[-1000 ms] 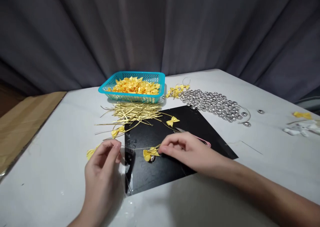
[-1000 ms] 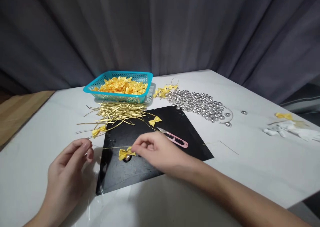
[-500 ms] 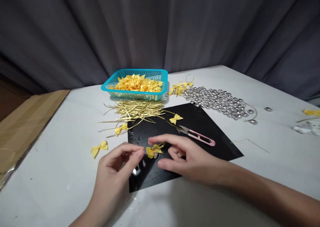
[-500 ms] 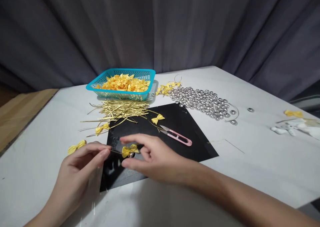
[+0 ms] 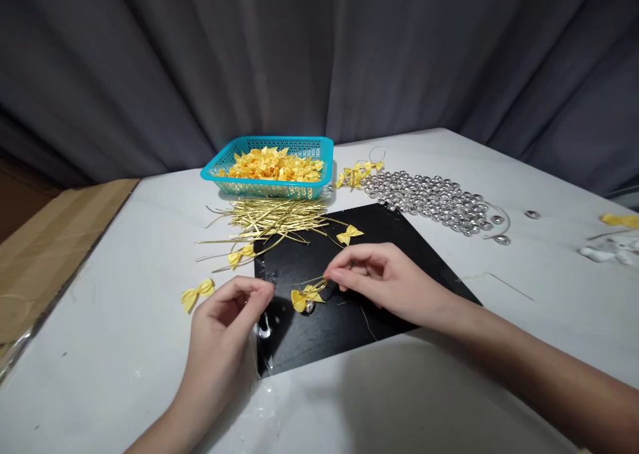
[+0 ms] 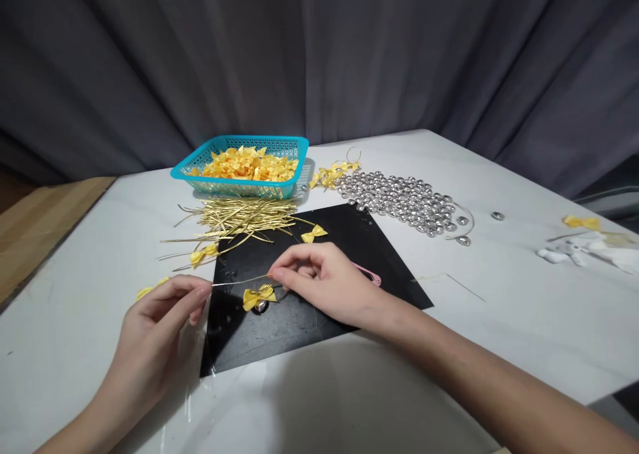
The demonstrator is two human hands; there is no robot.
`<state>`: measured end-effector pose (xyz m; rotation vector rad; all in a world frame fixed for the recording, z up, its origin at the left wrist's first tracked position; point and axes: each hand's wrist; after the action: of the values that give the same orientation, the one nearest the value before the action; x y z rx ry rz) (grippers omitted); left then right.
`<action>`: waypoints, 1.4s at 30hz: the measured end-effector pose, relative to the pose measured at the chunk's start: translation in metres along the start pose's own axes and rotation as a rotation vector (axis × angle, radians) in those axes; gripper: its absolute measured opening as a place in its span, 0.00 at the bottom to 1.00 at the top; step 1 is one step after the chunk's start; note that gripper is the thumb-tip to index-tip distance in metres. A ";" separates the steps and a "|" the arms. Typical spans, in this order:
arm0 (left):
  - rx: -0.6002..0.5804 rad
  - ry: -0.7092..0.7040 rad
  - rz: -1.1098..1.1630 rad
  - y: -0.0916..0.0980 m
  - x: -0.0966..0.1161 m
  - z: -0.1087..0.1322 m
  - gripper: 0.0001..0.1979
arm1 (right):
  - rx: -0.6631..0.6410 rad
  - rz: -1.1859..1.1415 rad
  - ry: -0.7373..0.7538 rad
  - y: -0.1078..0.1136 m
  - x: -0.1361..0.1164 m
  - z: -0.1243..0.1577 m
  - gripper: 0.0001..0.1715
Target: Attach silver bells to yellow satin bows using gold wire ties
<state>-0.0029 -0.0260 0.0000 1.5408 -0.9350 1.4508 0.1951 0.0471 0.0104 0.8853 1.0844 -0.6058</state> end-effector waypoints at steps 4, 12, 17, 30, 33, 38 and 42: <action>-0.030 -0.047 -0.035 0.003 -0.003 -0.003 0.07 | 0.060 0.043 0.054 0.005 0.003 -0.003 0.12; -0.153 -0.120 -0.249 0.004 -0.003 -0.007 0.07 | 0.123 0.293 0.302 0.015 0.004 -0.004 0.09; -0.258 -0.247 -0.375 0.005 -0.004 -0.009 0.07 | 0.165 0.446 0.542 0.020 0.006 -0.005 0.06; -0.506 -0.208 -0.232 -0.008 0.003 0.018 0.08 | -0.120 0.421 0.654 -0.006 -0.005 0.019 0.06; -0.475 0.015 -0.125 -0.013 0.002 0.023 0.08 | -0.136 0.437 0.633 -0.006 -0.009 0.020 0.08; -0.512 0.224 0.077 -0.014 0.004 0.024 0.10 | -0.140 0.429 0.581 -0.006 -0.007 0.018 0.10; -0.478 0.179 0.090 -0.013 0.005 0.022 0.08 | -0.071 0.382 0.580 -0.008 -0.002 0.015 0.06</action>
<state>0.0178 -0.0412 0.0034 1.0146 -1.1530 1.2820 0.1954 0.0306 0.0123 1.2067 1.3910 0.0200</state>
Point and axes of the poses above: each hand's wrist, its own z-axis away from the middle knuckle, its own y-axis out of the back of the hand, x = y × z, and after that the axes turned 6 degrees about -y, right-handed
